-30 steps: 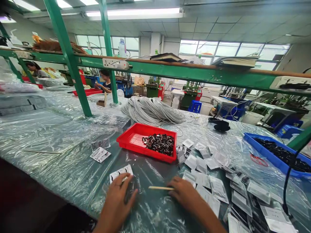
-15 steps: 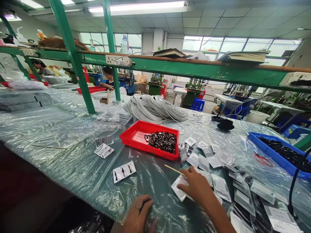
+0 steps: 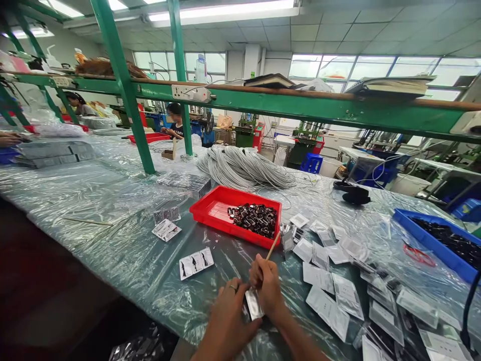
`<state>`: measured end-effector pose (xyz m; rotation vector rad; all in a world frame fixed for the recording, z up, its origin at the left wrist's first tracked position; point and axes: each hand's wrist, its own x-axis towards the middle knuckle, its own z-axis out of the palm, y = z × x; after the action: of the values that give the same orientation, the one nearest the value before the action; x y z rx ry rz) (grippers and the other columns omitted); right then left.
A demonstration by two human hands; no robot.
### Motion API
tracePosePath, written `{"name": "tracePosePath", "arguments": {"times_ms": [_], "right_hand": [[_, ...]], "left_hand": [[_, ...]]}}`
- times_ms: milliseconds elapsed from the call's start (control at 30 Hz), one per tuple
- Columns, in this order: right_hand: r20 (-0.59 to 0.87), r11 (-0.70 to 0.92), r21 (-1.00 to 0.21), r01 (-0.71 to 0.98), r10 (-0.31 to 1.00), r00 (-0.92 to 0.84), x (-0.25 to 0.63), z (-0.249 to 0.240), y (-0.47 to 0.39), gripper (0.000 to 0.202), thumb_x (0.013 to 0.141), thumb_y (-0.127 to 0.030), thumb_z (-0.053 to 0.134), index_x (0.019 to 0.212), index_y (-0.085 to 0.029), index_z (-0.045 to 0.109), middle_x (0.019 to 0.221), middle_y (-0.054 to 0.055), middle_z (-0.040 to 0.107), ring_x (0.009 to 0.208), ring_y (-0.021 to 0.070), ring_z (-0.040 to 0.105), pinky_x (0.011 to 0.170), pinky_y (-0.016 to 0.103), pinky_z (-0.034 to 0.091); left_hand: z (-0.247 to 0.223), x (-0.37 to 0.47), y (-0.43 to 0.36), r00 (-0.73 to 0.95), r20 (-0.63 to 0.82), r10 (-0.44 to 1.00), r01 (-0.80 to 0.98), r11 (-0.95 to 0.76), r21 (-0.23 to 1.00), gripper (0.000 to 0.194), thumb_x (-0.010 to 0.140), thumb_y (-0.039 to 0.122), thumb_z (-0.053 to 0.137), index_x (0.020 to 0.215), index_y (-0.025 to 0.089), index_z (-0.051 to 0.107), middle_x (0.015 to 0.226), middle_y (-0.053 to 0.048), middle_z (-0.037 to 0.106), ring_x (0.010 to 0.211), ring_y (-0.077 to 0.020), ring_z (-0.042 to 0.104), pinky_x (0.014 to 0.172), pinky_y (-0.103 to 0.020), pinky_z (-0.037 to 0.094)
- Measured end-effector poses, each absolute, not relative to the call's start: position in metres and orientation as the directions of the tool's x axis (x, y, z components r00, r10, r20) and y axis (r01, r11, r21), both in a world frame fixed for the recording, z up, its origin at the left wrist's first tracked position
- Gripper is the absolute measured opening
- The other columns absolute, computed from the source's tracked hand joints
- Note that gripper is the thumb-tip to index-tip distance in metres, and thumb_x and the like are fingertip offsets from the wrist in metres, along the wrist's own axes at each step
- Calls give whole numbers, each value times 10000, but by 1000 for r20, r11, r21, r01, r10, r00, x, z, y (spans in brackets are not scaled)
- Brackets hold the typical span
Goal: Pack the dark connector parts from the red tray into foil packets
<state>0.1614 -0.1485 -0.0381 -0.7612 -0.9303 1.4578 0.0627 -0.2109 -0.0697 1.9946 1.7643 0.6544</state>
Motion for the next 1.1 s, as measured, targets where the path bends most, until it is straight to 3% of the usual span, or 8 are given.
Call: {"name": "tracePosePath", "arguments": {"times_ms": [233, 400, 567, 633, 800, 933, 1100], "right_hand": [[71, -6, -825, -565, 991, -113, 154, -58, -151, 556, 815, -419, 641, 437, -215, 287, 431, -86, 232, 410, 73, 163, 412, 266, 135], [119, 32, -878, -478, 981, -154, 154, -62, -155, 560, 838, -426, 618, 434, -219, 289, 427, -85, 226, 417, 76, 170, 429, 277, 149], [47, -16, -944, -328, 982, -184, 167, -73, -178, 560, 839, -457, 610, 429, -224, 307, 418, -76, 250, 412, 81, 207, 435, 284, 156], [25, -52, -932, -358, 978, -207, 176, -71, -186, 566, 834, -448, 610, 428, -225, 285, 419, -77, 236, 407, 80, 199, 430, 282, 151], [-10, -88, -828, -554, 990, -143, 191, -44, -170, 547, 807, -408, 613, 445, -219, 250, 436, -85, 205, 407, 75, 152, 407, 267, 134], [42, -16, -839, -544, 995, -94, 187, -37, -142, 542, 766, -404, 642, 435, -214, 257, 423, -92, 206, 398, 65, 128, 397, 259, 103], [70, 24, -857, -515, 995, -70, 176, -50, -137, 537, 787, -410, 612, 440, -220, 250, 419, -90, 208, 388, 67, 140, 402, 268, 107]], "left_hand": [[-61, 56, -205, 118, 94, 989, 769, -151, 622, 395, 631, 312, 724, 992, 174, 645, 1097, -98, 634, 1074, -306, 559, 986, -459, 391], [-61, 56, -206, 116, 131, 985, 759, -173, 627, 380, 634, 293, 709, 992, 179, 653, 1043, -84, 646, 1012, -293, 575, 950, -446, 406], [-62, 57, -209, 86, 201, 976, 785, -191, 589, 274, 735, 245, 626, 1004, 210, 671, 1026, -80, 650, 990, -278, 584, 908, -417, 421], [-61, 57, -210, 103, 200, 974, 782, -203, 589, 274, 751, 257, 628, 1019, 221, 671, 1027, -72, 649, 987, -270, 582, 895, -404, 425], [-57, 59, -212, 128, 146, 981, 820, -187, 540, 394, 708, 342, 707, 1066, 187, 648, 1144, -111, 630, 1128, -326, 535, 995, -473, 376], [-55, 65, -207, 174, 153, 973, 809, -230, 541, 681, 643, 436, 762, 1234, 152, 574, 1270, -146, 576, 1208, -361, 478, 1039, -516, 343], [-61, 71, -201, 174, 174, 969, 784, -243, 571, 402, 708, 323, 688, 1083, 188, 635, 1157, -97, 606, 1118, -314, 518, 1002, -471, 378]]}}
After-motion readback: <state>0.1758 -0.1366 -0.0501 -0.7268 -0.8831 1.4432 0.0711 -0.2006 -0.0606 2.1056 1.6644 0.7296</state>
